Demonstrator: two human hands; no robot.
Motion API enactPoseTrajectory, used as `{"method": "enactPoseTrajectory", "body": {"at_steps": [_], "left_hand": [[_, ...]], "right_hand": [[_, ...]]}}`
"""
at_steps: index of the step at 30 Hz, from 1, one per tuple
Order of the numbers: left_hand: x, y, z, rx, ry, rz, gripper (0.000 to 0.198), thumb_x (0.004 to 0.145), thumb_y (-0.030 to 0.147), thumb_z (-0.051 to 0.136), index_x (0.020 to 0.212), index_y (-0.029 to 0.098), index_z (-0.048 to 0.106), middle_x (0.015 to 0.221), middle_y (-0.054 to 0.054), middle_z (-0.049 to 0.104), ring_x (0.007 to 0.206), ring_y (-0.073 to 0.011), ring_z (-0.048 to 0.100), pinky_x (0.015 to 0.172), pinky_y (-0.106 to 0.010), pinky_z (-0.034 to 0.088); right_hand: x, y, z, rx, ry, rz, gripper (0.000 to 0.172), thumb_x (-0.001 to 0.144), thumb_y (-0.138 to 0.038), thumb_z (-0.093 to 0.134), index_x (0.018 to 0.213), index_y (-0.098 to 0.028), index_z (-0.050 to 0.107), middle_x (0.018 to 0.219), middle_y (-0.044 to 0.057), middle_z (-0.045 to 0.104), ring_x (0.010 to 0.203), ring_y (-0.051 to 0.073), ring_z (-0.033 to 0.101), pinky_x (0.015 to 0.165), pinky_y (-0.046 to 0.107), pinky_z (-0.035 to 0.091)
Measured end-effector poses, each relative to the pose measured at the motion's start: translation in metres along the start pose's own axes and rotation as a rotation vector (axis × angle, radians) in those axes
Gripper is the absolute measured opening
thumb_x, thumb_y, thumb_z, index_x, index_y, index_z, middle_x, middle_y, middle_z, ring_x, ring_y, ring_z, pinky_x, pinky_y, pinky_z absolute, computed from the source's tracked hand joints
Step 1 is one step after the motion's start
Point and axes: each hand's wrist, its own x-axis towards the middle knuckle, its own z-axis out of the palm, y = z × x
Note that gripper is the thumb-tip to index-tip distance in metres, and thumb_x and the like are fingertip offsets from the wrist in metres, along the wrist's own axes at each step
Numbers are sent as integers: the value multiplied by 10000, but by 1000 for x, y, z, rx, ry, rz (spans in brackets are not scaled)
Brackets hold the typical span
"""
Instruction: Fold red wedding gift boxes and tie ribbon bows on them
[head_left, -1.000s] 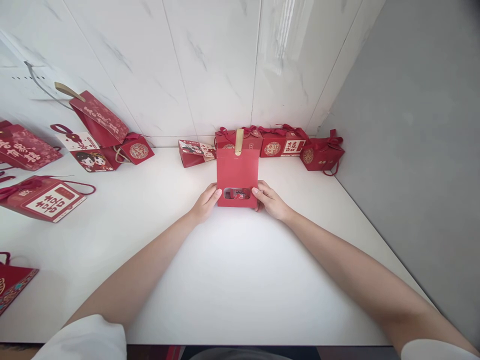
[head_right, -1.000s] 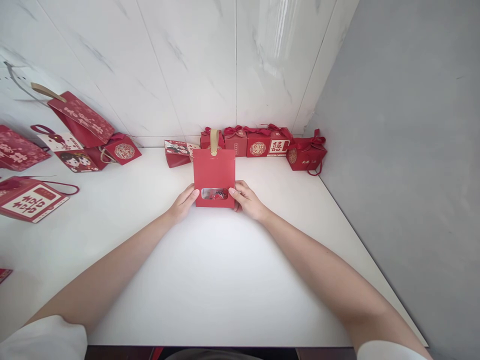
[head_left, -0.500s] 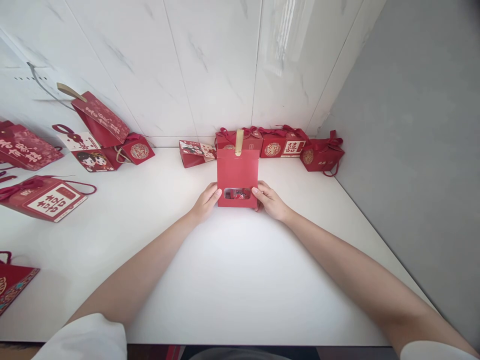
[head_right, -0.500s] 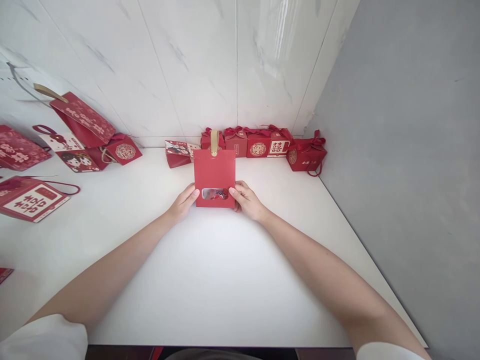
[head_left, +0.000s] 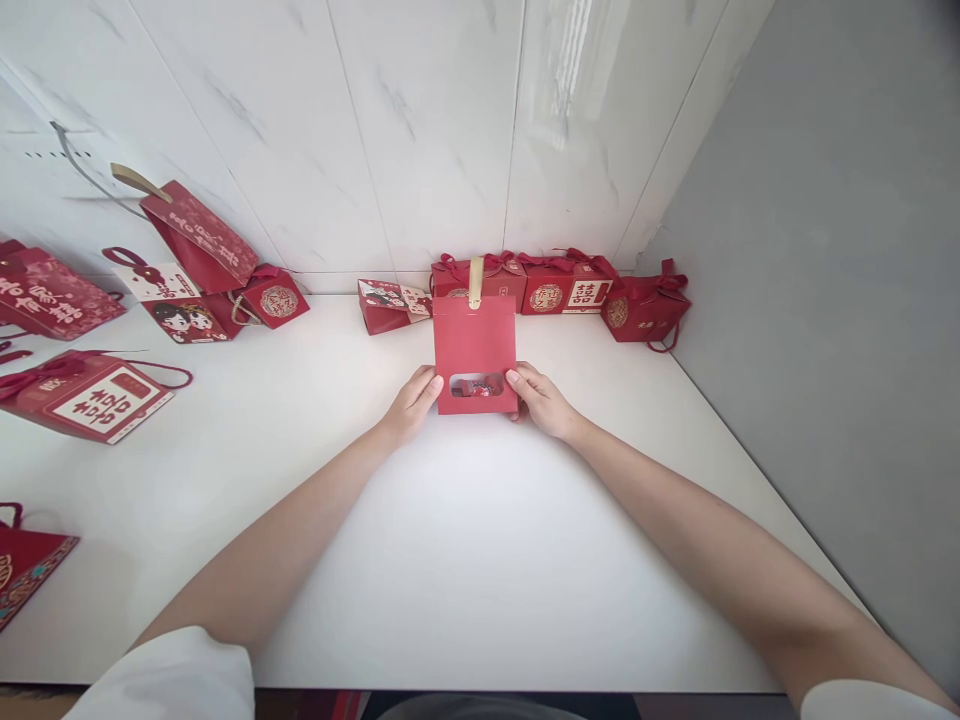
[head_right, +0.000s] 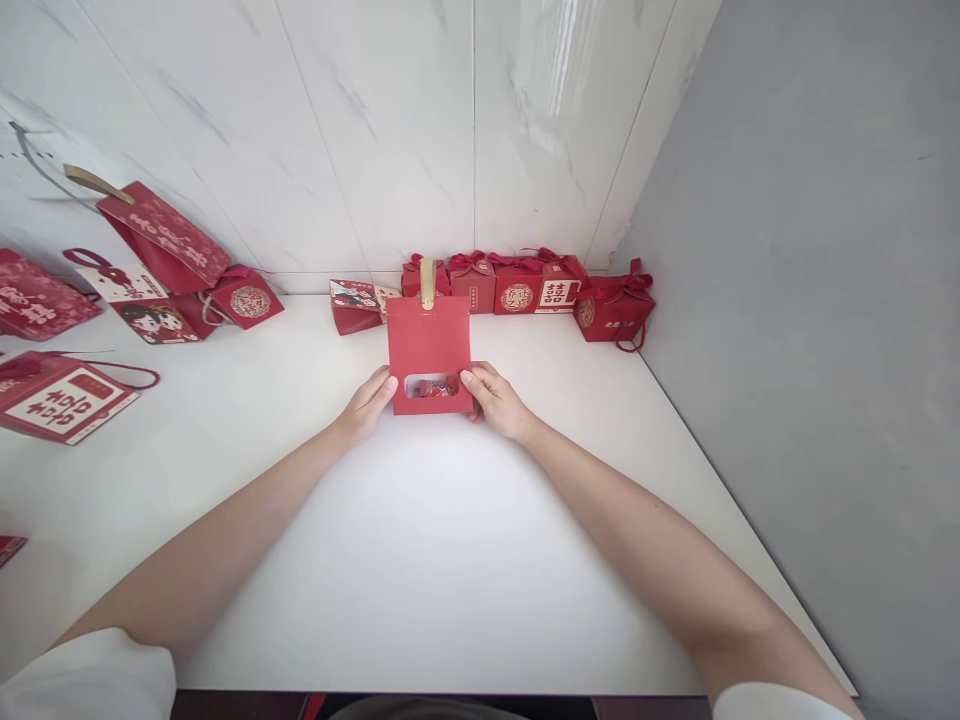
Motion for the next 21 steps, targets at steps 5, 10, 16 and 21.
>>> {"method": "enactPoseTrajectory", "body": {"at_steps": [5,10,16,21], "left_hand": [[1,2,-2,-108,-29,-8,414,952,469,377,1168,188,590,1188,-98,583,1154,-241,505,1065,-394,357],[1,3,-3,-165,-51,-15,413,951,446,396,1233,189,555,1259,-97,563,1200,-242,486,1084,-395,339],[0,5,-2,-125,-38,-12,417,955,463,373,1191,177,563,1208,-102,593,1146,-243,525,1040,-399,381],[-1,7,3,52,142,-37,431,955,480,371,1257,193,480,1269,-101,565,1081,-220,580,963,-376,432]], "right_hand": [[-2,-1,1,-41,15,-4,527,903,-650,354,923,-174,581,1079,76,492,567,86,557,506,288,538],[-3,-3,2,-53,27,-2,522,904,-647,357,1001,-186,583,1086,80,494,572,101,571,497,299,536],[-4,-6,3,-91,28,9,503,904,-656,334,953,-201,543,1011,65,523,563,116,559,509,308,527],[-11,-11,5,-349,130,-148,387,921,-594,375,914,-222,481,975,53,533,697,160,572,655,333,522]]}}
